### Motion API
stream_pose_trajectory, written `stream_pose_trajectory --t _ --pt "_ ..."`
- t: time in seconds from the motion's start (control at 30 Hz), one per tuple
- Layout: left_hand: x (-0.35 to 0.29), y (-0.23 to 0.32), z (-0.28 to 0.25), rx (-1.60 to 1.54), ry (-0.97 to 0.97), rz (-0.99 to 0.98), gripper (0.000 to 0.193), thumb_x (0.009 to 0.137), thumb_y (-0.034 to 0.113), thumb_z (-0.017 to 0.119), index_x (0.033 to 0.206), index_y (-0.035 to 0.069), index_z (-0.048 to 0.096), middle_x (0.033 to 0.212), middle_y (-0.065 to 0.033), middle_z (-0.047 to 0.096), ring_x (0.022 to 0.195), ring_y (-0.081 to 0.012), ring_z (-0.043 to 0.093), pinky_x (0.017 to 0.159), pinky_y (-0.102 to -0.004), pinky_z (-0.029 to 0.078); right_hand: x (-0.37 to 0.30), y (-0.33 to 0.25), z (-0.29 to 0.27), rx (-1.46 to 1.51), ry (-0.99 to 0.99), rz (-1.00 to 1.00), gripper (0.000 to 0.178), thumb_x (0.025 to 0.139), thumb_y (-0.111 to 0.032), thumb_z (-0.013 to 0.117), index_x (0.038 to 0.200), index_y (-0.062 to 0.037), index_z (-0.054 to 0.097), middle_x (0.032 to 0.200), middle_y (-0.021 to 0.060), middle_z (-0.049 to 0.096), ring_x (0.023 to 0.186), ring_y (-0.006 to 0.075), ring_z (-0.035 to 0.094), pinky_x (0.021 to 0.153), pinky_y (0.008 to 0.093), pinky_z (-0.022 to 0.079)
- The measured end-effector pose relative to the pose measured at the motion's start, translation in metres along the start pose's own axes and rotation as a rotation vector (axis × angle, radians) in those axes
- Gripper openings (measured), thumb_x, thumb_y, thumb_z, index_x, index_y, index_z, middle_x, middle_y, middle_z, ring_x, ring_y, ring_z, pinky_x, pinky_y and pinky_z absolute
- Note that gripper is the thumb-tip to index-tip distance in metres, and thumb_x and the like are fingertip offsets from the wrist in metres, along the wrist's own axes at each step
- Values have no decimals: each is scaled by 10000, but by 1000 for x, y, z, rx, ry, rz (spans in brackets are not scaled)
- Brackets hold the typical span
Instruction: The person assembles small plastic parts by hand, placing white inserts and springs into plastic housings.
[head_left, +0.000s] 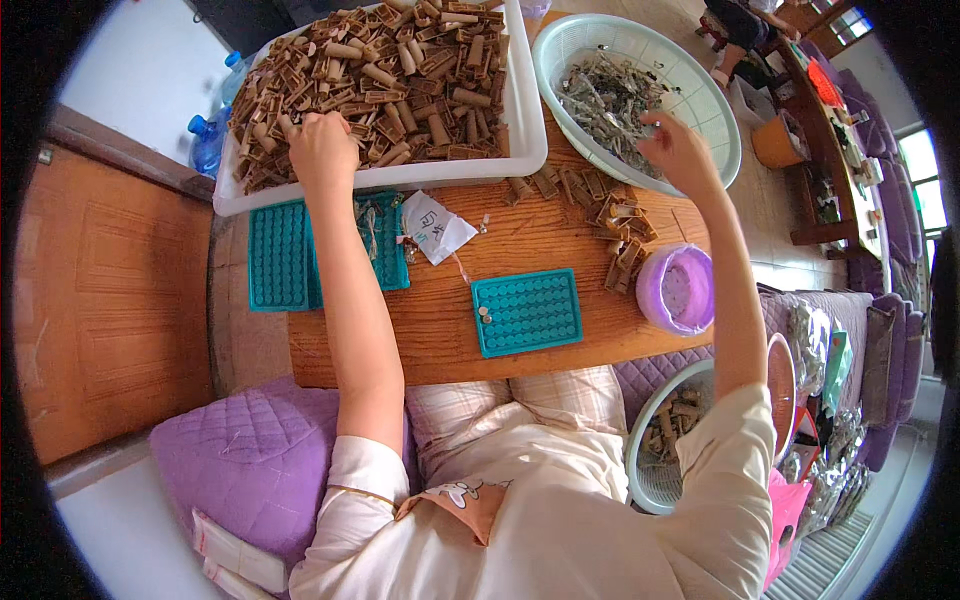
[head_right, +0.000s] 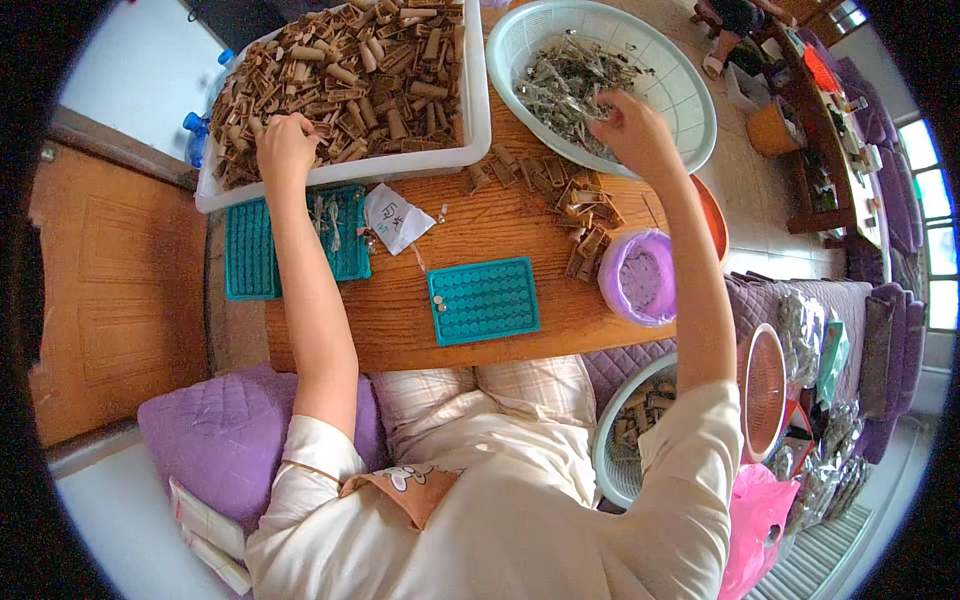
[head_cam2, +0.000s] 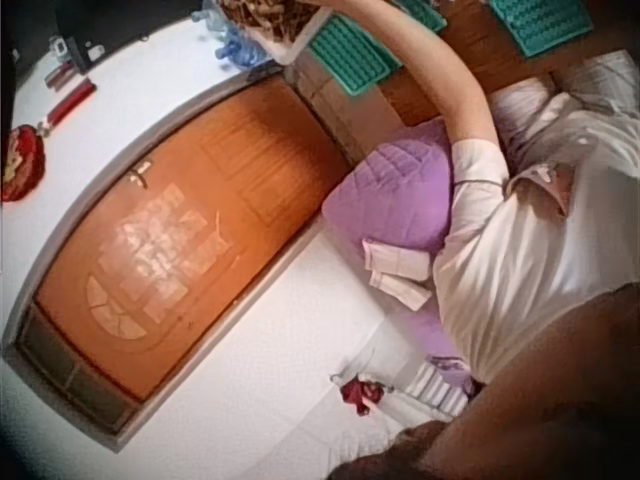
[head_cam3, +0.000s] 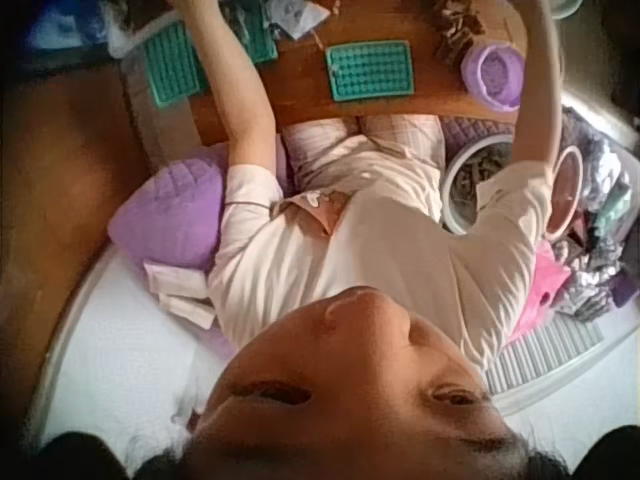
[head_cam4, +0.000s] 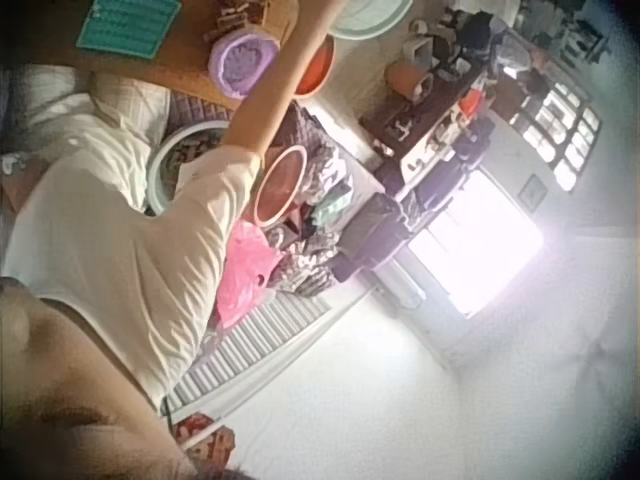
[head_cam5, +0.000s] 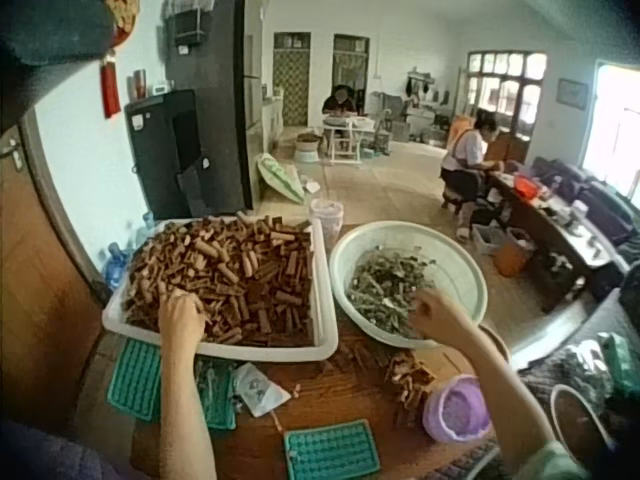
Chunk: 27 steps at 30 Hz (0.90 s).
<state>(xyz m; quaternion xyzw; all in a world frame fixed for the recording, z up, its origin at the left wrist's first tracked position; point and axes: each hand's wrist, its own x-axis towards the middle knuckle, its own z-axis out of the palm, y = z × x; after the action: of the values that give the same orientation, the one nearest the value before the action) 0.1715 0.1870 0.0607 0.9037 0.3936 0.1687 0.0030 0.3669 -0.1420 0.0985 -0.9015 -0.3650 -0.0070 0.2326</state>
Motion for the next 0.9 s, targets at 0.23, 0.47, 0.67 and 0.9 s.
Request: stream_pose_trajectory --t 0.23,0.47,0.67,0.9 --pt "-3 3 -1 -187 -62 -42 97 697 149 594 726 56 590 708 -129 581 687 -279 568 613 -379 465 68 45 65 -215 19 13 247 741 -206 529 931 -51 551 800 212 547 844 352 520 730 399 408" --pt "3 -5 2 -83 -152 -62 304 736 217 573 999 80 503 1094 -98 492 962 -270 496 765 -386 438 69 18 11 210 463 135 218 788 -221 502 880 -29 546 801 134 567 770 275 540 683 354 419" --pt "4 1 -1 -66 -292 -127 296 745 204 562 1007 79 506 961 -118 560 895 -274 538 741 -399 451 37 -11 -42 1263 370 20 145 830 -176 505 945 -96 540 865 1 552 792 133 513 718 287 414" --pt "6 -8 10 -72 -201 -73 205 754 104 476 936 36 541 853 -162 588 829 -307 565 678 -395 467 -34 -37 -57 1658 -29 -67 126 849 -149 455 926 -72 517 857 22 550 792 138 530 724 312 441"
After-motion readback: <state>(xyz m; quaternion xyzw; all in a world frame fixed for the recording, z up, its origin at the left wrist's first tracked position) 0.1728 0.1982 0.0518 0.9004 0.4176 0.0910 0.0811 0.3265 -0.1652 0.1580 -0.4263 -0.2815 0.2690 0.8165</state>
